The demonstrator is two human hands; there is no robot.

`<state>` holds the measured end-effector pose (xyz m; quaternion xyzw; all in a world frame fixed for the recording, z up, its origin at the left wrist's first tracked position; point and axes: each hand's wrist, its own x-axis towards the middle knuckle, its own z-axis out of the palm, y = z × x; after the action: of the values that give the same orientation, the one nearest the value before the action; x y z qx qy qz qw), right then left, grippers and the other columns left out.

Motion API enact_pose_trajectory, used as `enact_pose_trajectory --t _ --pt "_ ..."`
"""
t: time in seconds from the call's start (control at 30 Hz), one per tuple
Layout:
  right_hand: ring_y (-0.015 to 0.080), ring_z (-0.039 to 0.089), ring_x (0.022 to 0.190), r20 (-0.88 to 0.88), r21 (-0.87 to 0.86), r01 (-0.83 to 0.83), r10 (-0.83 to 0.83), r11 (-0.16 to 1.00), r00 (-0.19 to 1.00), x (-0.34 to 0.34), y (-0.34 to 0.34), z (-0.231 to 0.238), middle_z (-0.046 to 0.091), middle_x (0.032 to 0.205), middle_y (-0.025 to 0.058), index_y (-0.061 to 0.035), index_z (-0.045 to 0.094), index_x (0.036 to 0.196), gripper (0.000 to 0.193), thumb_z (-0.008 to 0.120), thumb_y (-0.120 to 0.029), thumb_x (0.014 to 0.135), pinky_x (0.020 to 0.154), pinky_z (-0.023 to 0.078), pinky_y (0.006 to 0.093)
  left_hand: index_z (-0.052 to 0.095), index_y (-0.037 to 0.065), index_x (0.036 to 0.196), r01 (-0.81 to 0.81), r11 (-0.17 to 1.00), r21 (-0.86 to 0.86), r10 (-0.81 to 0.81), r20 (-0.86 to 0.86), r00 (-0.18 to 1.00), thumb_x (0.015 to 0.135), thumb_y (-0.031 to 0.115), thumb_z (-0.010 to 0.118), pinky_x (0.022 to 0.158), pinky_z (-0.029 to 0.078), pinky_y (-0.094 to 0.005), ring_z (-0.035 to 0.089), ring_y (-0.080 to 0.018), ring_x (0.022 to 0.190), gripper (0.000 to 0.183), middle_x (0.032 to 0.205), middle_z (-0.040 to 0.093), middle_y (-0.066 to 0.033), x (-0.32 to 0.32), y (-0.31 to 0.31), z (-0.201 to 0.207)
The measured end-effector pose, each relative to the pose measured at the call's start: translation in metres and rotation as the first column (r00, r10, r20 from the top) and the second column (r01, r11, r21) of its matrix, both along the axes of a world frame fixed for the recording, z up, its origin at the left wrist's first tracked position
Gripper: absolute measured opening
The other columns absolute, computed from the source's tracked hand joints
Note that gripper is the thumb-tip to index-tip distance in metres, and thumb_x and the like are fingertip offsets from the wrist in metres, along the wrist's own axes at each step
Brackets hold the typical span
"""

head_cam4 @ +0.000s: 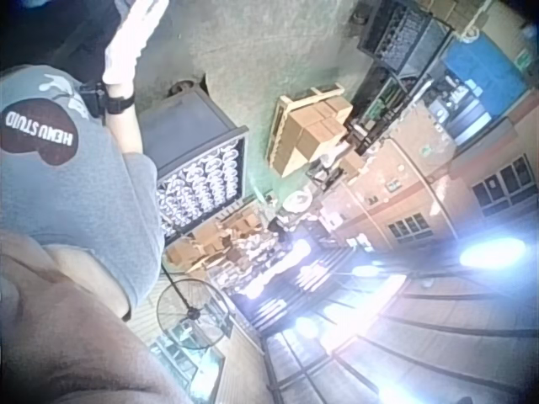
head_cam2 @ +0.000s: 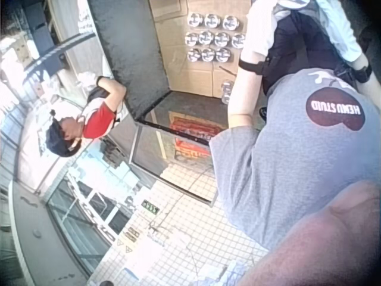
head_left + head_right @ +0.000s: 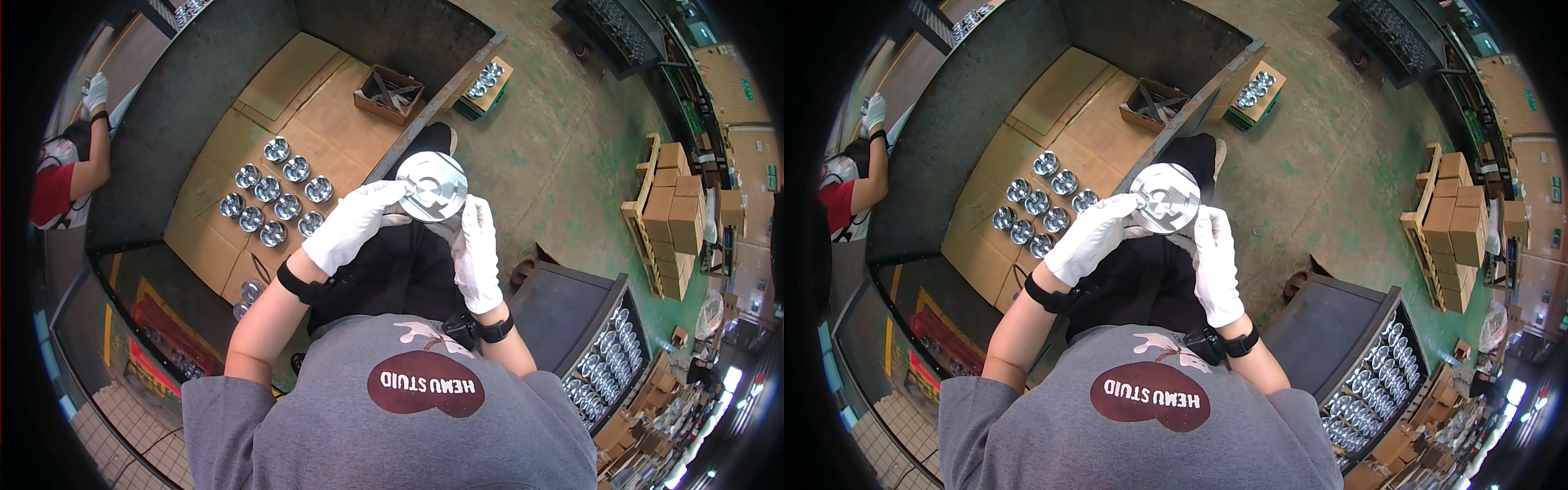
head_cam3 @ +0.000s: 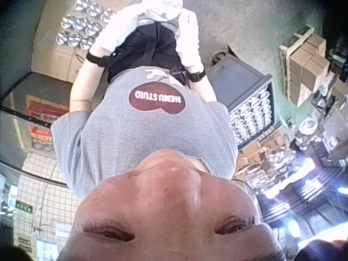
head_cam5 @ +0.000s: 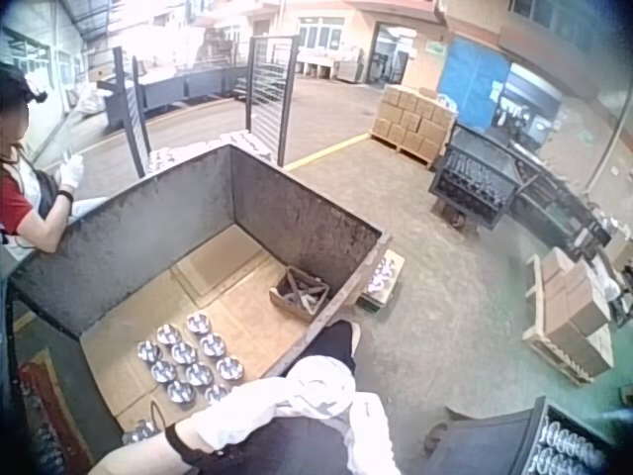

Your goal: Inspecting and organizing engine pistons on a fabrication floor.

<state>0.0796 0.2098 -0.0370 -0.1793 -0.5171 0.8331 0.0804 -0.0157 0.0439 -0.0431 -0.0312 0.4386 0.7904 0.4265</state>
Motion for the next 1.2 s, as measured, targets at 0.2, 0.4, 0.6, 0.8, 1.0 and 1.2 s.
enact_pose_trajectory --t 0.2,0.4,0.6,0.8,1.0,1.2 --pt "0.0176 0.061 0.101 0.019 -0.064 -0.008 0.010 0.998 1.000 -0.003 -0.004 0.004 0.060 0.110 0.0094 -0.0048 0.048 0.112 0.029 0.044 -0.032 0.101 0.090 0.051 0.0380 0.060 0.000 0.111 -0.012 1.000 -0.002 0.012 -0.005 1.000 0.095 0.026 0.054 0.090 0.050 -0.0350 0.063 -0.0180 0.095 0.031 0.103 0.065 -0.0084 0.000 -0.001 -0.001" --pt "0.0259 0.061 0.105 0.071 -0.349 -0.029 0.058 0.937 0.996 -0.013 -0.001 -0.007 0.056 0.120 0.0130 -0.0052 0.046 0.126 0.051 0.035 -0.048 0.101 0.091 0.051 0.0431 0.052 -0.001 0.118 -0.197 0.920 -0.338 -0.045 -0.591 0.805 0.081 0.009 0.072 0.088 0.046 -0.0291 0.056 -0.0109 0.097 0.044 0.102 0.060 -0.0055 0.012 0.000 0.038" --pt "0.0241 0.052 0.118 -0.018 -0.701 -0.138 0.176 0.700 0.984 -0.010 -0.009 -0.029 0.052 0.133 0.0090 -0.0091 0.045 0.134 0.048 0.037 -0.042 0.100 0.102 0.041 0.0395 0.057 -0.001 0.109 -0.428 0.870 -0.244 -0.118 -0.946 0.301 0.066 0.006 0.078 0.087 0.049 -0.0334 0.061 -0.0249 0.099 0.049 0.105 0.061 -0.0140 0.020 0.019 0.058" --pt "0.0308 0.059 0.108 -0.072 -0.805 -0.162 0.177 0.571 0.982 -0.020 -0.006 -0.006 0.055 0.127 0.0145 -0.0075 0.047 0.129 0.053 0.040 -0.049 0.097 0.089 0.050 0.0446 0.059 0.000 0.102 -0.530 0.830 -0.176 -0.123 -0.983 0.133 0.063 0.009 0.074 0.084 0.050 -0.0386 0.060 -0.0338 0.095 0.042 0.101 0.061 -0.0173 0.015 0.016 0.047" --pt "0.0336 0.059 0.108 -0.017 -0.648 -0.124 0.148 0.752 0.989 -0.026 0.000 0.012 0.055 0.123 0.0180 -0.0062 0.043 0.130 0.060 0.045 -0.055 0.095 0.091 0.049 0.0525 0.055 -0.002 0.107 -0.483 0.819 -0.309 -0.231 -0.949 0.215 0.063 0.006 0.076 0.090 0.047 -0.0366 0.057 -0.0329 0.103 0.049 0.111 0.057 -0.0181 0.012 0.010 0.022" --pt "0.0247 0.054 0.112 -0.009 -0.474 -0.073 0.078 0.877 0.997 -0.022 0.004 -0.004 0.051 0.124 0.0131 -0.0092 0.041 0.129 0.047 0.050 -0.043 0.097 0.091 0.050 0.0418 0.048 -0.001 0.116 -0.457 0.857 -0.240 -0.109 -0.949 0.294 0.069 0.008 0.075 0.090 0.047 -0.0348 0.056 -0.0281 0.105 0.055 0.113 0.053 -0.0179 0.017 0.017 0.033"
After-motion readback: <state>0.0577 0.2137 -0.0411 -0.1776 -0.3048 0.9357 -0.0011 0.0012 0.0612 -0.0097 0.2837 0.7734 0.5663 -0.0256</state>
